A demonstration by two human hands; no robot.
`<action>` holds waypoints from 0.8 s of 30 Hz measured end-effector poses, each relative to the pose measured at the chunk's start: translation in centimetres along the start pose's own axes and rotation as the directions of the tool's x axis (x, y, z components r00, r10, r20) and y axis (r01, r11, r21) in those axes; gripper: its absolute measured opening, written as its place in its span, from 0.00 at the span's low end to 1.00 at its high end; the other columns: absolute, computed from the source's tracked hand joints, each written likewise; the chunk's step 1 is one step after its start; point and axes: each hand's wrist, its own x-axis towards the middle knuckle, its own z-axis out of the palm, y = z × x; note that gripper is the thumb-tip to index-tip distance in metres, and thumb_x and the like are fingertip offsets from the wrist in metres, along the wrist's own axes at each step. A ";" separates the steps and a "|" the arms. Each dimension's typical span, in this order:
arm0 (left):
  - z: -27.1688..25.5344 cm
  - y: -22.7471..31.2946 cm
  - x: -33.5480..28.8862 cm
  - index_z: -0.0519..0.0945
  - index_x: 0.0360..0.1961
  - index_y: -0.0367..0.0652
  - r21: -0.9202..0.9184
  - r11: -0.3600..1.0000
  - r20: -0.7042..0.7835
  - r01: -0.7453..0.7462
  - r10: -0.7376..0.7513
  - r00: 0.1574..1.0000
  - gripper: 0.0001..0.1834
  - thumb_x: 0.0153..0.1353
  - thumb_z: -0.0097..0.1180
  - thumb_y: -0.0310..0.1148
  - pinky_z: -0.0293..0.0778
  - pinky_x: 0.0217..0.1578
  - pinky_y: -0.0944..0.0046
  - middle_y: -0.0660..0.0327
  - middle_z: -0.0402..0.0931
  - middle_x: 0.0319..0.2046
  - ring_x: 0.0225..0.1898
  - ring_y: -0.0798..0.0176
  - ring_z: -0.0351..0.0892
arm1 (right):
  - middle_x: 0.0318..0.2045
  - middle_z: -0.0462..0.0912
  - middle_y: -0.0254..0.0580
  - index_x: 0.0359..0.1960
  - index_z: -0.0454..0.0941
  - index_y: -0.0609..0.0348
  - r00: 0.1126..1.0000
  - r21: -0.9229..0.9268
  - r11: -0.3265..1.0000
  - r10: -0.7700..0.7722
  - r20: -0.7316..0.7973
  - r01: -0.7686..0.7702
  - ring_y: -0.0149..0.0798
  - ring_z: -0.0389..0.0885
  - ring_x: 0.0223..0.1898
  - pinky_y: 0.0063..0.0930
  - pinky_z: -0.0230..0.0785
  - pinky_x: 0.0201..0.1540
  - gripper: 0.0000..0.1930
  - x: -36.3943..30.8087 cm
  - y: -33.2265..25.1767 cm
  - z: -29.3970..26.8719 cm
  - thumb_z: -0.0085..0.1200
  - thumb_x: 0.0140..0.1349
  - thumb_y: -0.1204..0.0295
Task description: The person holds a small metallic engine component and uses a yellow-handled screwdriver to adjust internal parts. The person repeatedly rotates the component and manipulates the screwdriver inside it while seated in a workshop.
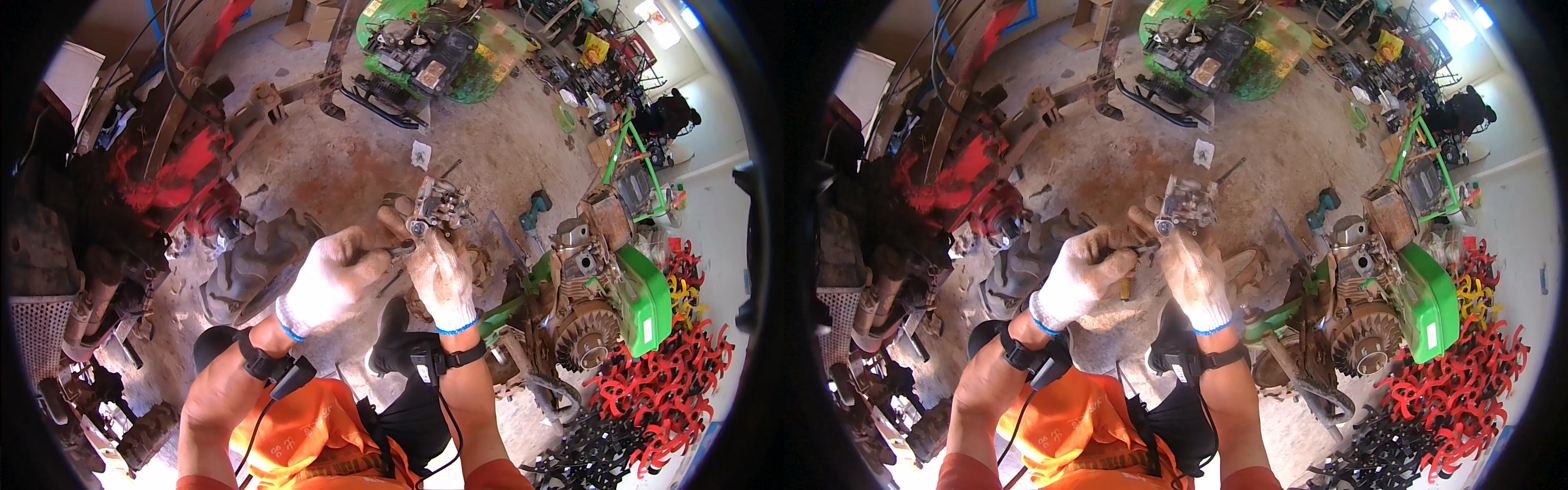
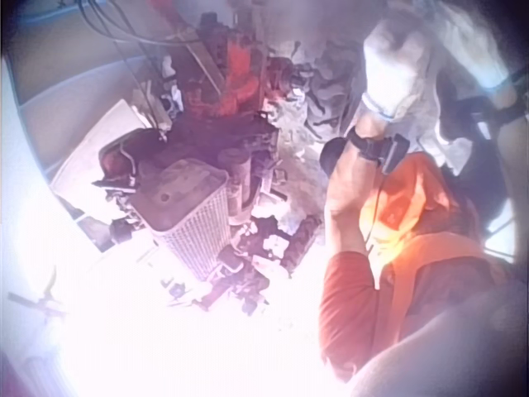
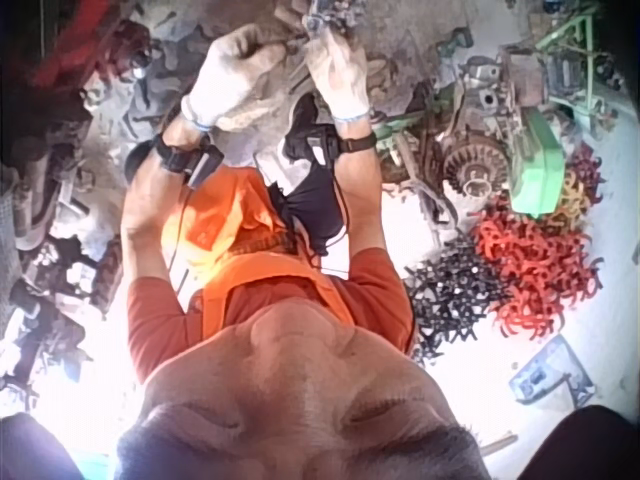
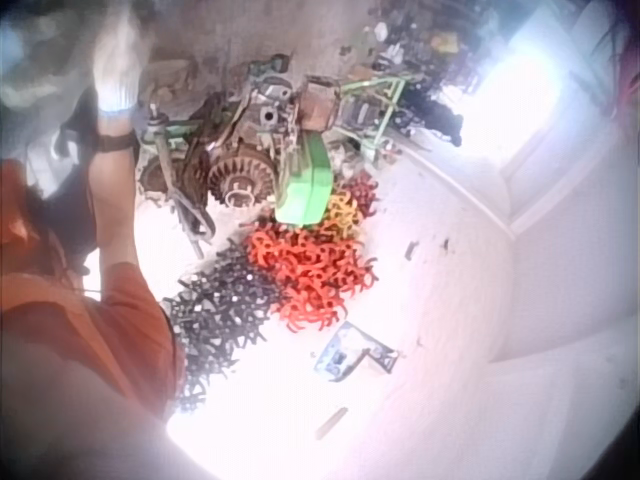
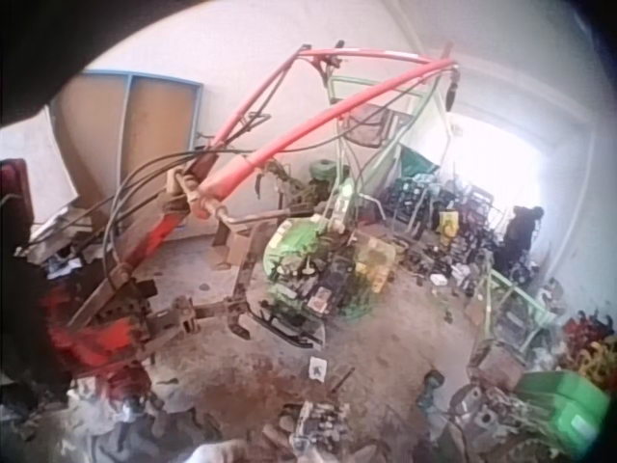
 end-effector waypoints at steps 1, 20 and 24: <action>0.3 -0.3 0.1 0.85 0.52 0.29 0.067 0.993 -0.045 -0.095 0.098 0.994 0.14 0.71 0.60 0.29 0.75 0.33 0.68 0.64 0.83 0.34 0.31 0.71 0.78 | 0.73 0.75 0.56 0.77 0.64 0.68 1.000 0.012 1.000 -0.015 -0.004 0.015 0.58 0.74 0.75 0.51 0.61 0.80 0.27 0.0 0.1 -0.1 0.52 0.81 0.71; 0.0 -2.4 1.2 0.84 0.54 0.46 0.821 0.281 0.132 -0.496 0.753 0.644 0.19 0.62 0.72 0.28 0.82 0.33 0.50 0.54 0.82 0.37 0.33 0.45 0.85 | 0.56 0.85 0.52 0.64 0.73 0.64 0.989 -0.677 0.726 -0.148 0.021 0.123 0.44 0.88 0.56 0.35 0.83 0.61 0.16 -1.5 1.6 -2.4 0.54 0.77 0.81; -0.2 -2.4 1.3 0.83 0.55 0.46 0.836 0.208 0.175 -0.509 0.777 0.605 0.20 0.62 0.72 0.29 0.81 0.30 0.51 0.55 0.80 0.35 0.31 0.46 0.85 | 0.59 0.83 0.53 0.67 0.69 0.64 0.995 -0.088 0.995 -0.062 -0.078 0.056 0.45 0.87 0.58 0.35 0.84 0.62 0.19 -1.6 1.7 -1.4 0.52 0.78 0.84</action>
